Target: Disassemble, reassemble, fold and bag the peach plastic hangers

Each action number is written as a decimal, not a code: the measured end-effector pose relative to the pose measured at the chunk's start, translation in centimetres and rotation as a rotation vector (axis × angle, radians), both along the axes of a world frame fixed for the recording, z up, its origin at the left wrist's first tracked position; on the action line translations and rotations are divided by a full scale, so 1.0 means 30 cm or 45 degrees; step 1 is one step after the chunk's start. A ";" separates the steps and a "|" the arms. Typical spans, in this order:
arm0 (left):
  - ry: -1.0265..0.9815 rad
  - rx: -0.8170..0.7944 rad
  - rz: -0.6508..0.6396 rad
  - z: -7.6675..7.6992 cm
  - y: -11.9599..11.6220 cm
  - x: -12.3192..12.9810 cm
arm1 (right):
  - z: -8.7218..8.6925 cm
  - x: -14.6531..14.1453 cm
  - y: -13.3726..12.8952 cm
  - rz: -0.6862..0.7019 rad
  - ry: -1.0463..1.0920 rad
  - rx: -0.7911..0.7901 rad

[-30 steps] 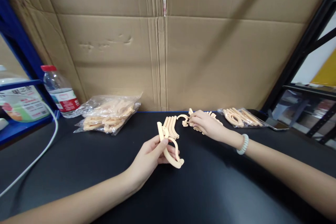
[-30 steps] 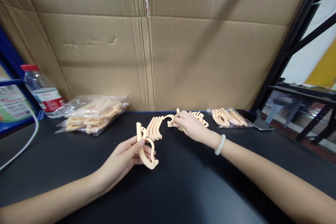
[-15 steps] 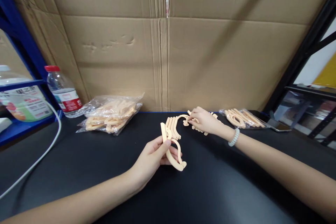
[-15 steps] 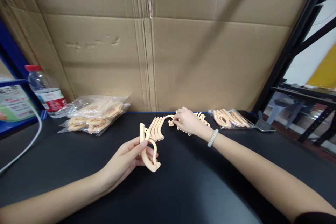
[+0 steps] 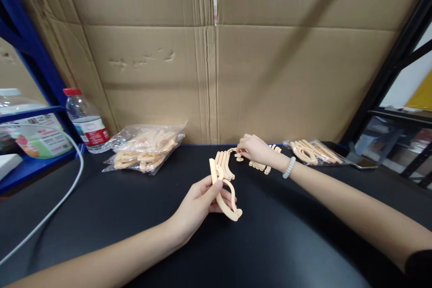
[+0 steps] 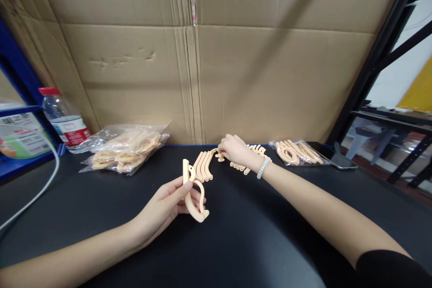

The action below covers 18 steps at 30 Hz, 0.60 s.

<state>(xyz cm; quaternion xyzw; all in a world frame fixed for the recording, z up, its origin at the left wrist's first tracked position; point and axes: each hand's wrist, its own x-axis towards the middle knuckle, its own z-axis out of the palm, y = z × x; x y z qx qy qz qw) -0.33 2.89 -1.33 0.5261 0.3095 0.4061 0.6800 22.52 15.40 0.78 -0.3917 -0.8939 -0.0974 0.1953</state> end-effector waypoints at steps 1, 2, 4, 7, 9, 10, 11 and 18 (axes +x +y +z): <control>0.004 0.006 -0.005 -0.001 0.000 -0.001 | -0.004 0.001 -0.006 0.017 0.007 -0.002; 0.009 0.012 -0.011 -0.001 0.000 -0.002 | -0.008 0.001 -0.020 0.026 0.024 0.000; 0.022 0.022 -0.029 0.001 -0.001 -0.001 | -0.014 -0.003 -0.076 0.035 0.098 0.027; 0.037 0.024 -0.037 0.005 -0.001 0.004 | -0.017 -0.026 -0.231 0.197 0.387 0.134; 0.055 0.037 -0.025 0.005 0.000 0.009 | -0.021 -0.047 -0.351 0.411 0.459 0.164; 0.072 0.053 -0.017 0.005 0.000 0.011 | -0.025 -0.057 -0.404 0.515 0.358 0.127; 0.095 0.072 -0.009 0.003 0.000 0.013 | -0.030 -0.066 -0.447 0.575 0.267 0.110; 0.213 0.130 0.026 0.005 -0.009 0.015 | -0.072 -0.071 -0.503 0.493 0.138 0.172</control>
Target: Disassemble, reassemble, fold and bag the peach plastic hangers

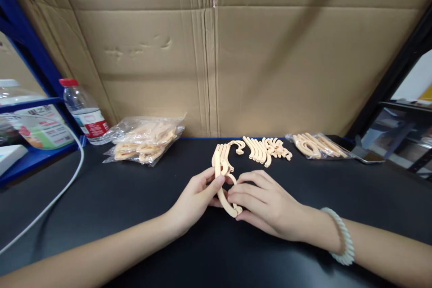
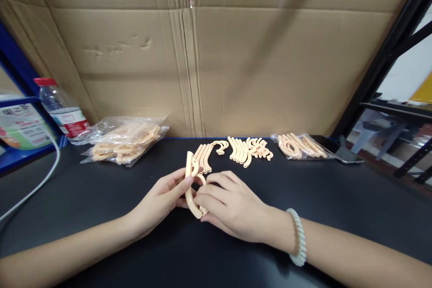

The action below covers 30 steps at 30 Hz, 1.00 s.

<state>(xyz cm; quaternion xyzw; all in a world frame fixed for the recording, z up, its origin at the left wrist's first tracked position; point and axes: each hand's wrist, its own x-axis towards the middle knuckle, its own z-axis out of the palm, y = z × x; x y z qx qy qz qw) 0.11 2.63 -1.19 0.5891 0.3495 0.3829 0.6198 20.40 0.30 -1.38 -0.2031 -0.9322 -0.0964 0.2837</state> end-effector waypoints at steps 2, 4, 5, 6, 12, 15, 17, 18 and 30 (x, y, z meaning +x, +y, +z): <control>0.023 0.014 -0.014 0.005 -0.005 0.003 | -0.007 0.002 0.005 -0.020 0.008 0.015; 0.029 0.039 -0.035 0.010 -0.010 0.007 | -0.009 0.000 0.004 -0.026 -0.006 0.037; 0.027 0.046 -0.042 0.013 -0.012 0.009 | -0.009 -0.002 0.002 -0.029 -0.009 0.026; 0.024 0.051 -0.041 0.015 -0.014 0.010 | -0.007 -0.004 0.000 -0.030 -0.003 -0.006; 0.042 0.044 0.049 0.004 -0.006 0.009 | 0.001 -0.014 0.005 0.022 0.067 -0.207; 0.112 0.092 0.021 -0.008 0.000 0.007 | -0.012 -0.020 0.008 0.017 -0.002 -0.100; 0.157 0.129 -0.005 -0.012 -0.001 0.007 | -0.022 -0.024 0.009 -0.020 -0.048 0.041; 0.178 0.137 0.001 -0.012 -0.003 0.008 | -0.025 -0.025 0.009 -0.046 -0.056 0.097; 0.311 0.233 -0.036 -0.009 -0.013 0.013 | -0.016 -0.039 0.001 -0.092 -0.075 0.335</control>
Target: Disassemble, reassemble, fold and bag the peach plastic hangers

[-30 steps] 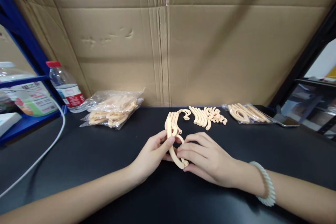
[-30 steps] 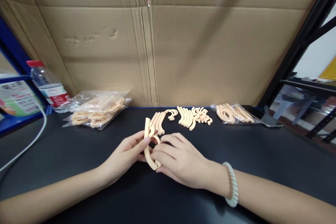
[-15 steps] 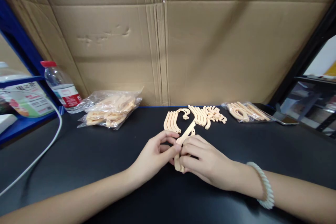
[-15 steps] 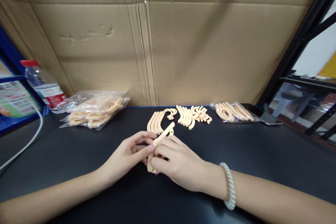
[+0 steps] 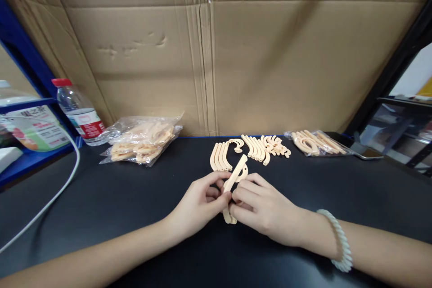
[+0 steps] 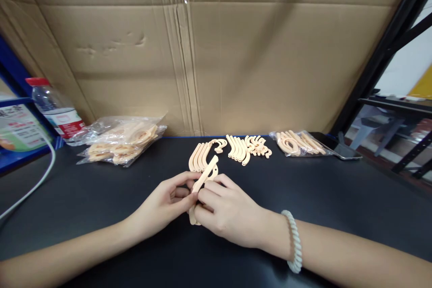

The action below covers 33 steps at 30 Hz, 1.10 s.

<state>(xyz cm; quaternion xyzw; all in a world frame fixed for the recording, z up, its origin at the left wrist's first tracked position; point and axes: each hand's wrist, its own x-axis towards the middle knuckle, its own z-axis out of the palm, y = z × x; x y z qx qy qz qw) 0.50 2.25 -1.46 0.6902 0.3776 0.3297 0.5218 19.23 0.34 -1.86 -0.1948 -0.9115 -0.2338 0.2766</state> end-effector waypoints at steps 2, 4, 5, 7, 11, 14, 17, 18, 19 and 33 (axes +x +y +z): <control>-0.010 0.006 0.019 0.000 0.001 -0.001 | 0.003 -0.002 -0.003 -0.015 -0.020 0.028; -0.037 0.027 0.076 0.000 0.002 -0.002 | 0.000 0.001 -0.004 -0.047 -0.027 0.032; -0.064 0.040 0.109 0.000 0.003 -0.003 | -0.003 0.004 -0.003 -0.062 -0.020 0.007; -0.122 0.053 0.156 -0.001 0.004 -0.003 | -0.009 0.012 -0.001 -0.070 0.018 -0.128; -0.145 0.054 0.174 -0.003 0.010 -0.002 | -0.012 0.024 0.000 -0.018 0.316 -0.688; -0.136 0.085 0.174 -0.006 0.015 -0.006 | -0.007 0.021 0.005 0.035 0.634 -0.975; -0.087 0.102 0.166 -0.010 0.016 -0.011 | -0.006 0.023 0.022 0.054 0.862 -1.153; -0.064 0.103 0.153 -0.011 0.016 -0.012 | -0.008 0.026 0.029 0.049 0.930 -1.197; -0.040 0.107 0.131 -0.012 0.016 -0.012 | -0.009 0.030 0.037 0.040 0.990 -1.234; 0.301 0.500 0.195 -0.004 0.018 -0.026 | -0.015 0.040 0.078 0.069 1.594 -1.714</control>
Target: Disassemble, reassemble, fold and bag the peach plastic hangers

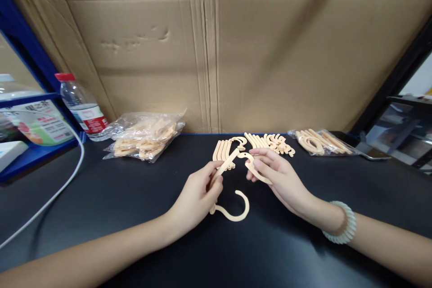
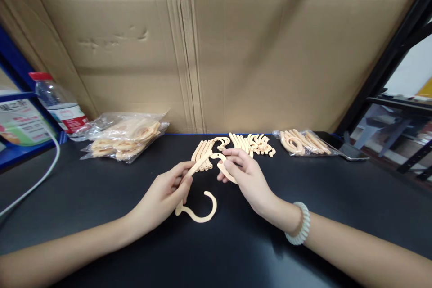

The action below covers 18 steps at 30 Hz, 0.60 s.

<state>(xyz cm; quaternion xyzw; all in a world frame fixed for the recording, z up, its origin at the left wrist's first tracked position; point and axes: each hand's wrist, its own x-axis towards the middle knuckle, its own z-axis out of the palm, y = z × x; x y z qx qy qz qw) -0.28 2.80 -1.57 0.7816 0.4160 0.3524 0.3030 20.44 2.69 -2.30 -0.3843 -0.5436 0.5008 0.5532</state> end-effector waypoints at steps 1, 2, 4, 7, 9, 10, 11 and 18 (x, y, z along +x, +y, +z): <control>0.044 0.068 0.013 -0.001 0.004 -0.002 | -0.002 0.000 0.001 0.018 -0.020 -0.029; 0.091 0.153 0.026 -0.003 0.007 -0.003 | -0.002 -0.002 0.001 0.063 -0.055 -0.056; 0.220 0.325 0.042 -0.005 0.013 -0.008 | 0.003 -0.006 -0.005 0.223 -0.144 -0.104; 0.504 0.508 0.061 -0.006 0.013 -0.018 | 0.022 -0.013 -0.022 0.464 -0.241 -0.185; 0.719 0.627 0.062 -0.002 0.009 -0.025 | 0.034 -0.016 -0.032 0.537 -0.275 -0.252; 0.818 0.689 0.051 0.000 0.006 -0.028 | 0.037 -0.016 -0.035 0.557 -0.294 -0.279; 0.911 0.746 0.032 0.003 0.004 -0.030 | 0.038 -0.017 -0.038 0.574 -0.313 -0.296; 1.205 0.763 -0.089 0.028 -0.015 -0.019 | 0.030 -0.030 -0.049 0.556 -0.450 -0.258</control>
